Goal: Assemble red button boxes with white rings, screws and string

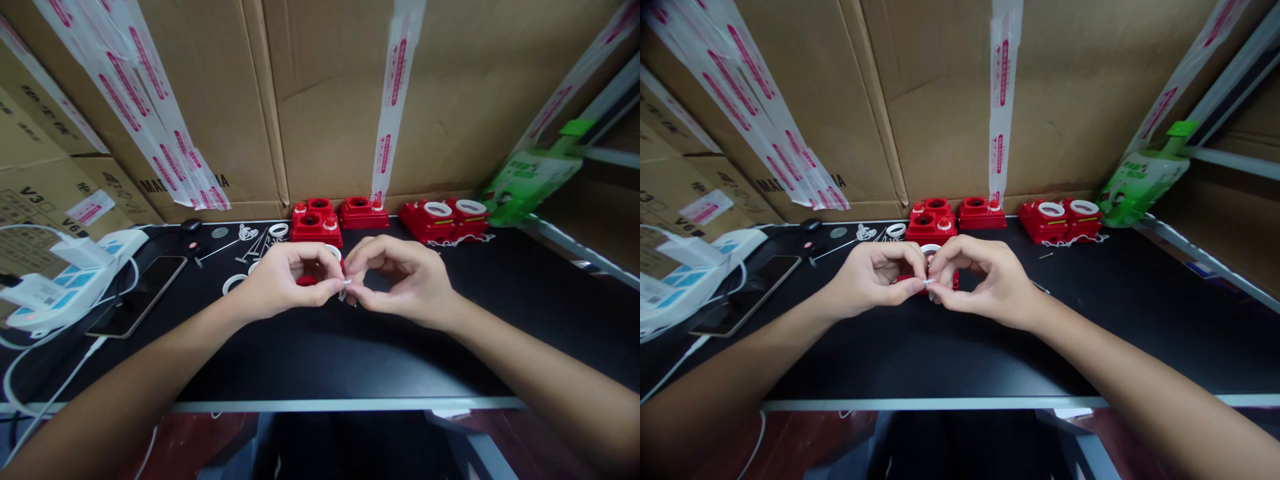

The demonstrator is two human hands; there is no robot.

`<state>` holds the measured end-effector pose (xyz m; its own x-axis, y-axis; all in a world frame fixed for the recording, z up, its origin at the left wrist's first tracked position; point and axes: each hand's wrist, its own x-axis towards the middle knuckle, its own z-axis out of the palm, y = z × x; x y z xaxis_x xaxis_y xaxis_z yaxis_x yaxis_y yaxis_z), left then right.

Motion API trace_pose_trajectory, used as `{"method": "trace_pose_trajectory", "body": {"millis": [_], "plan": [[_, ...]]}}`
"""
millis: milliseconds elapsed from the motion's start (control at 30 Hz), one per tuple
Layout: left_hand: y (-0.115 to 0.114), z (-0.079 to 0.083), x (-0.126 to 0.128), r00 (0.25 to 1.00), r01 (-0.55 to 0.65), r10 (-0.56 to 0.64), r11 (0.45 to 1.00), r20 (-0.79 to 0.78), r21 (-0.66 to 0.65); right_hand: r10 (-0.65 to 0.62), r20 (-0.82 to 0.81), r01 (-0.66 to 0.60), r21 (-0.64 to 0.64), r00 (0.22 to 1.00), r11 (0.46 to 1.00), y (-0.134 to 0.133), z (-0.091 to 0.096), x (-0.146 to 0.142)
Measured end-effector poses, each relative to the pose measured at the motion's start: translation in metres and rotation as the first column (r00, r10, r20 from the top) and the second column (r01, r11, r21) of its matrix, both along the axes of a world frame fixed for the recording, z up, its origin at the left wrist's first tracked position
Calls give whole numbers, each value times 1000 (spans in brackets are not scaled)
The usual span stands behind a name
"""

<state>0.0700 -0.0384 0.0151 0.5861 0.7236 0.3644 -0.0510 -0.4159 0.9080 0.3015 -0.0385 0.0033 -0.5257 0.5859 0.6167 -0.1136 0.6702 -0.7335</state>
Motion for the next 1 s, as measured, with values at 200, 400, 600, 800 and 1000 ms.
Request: {"method": "trace_pose_trajectory", "body": {"millis": [200, 400, 600, 800, 1000], "plan": [[7, -6, -2, 994, -109, 109, 994, 21, 23, -115, 143, 100, 107, 983, 989, 16, 15, 17], [19, -10, -2, 974, -212, 215, 976, 69, -39, -513, 553, 342, 387, 657, 856, 54, 25, 61], [27, -19, -3, 921, -332, 349, 936, 170, -119, -512, 814, 412, 382, 274, 827, 78, -2, 74], [27, -17, -2, 883, -313, 391, 903, 260, -294, -580, 746, 399, 447, 328, 800, 78, -19, 65], [25, -10, 1, 872, -141, 335, 869, 357, -474, -702, 426, 692, 213, 570, 690, 62, 10, 51]]}}
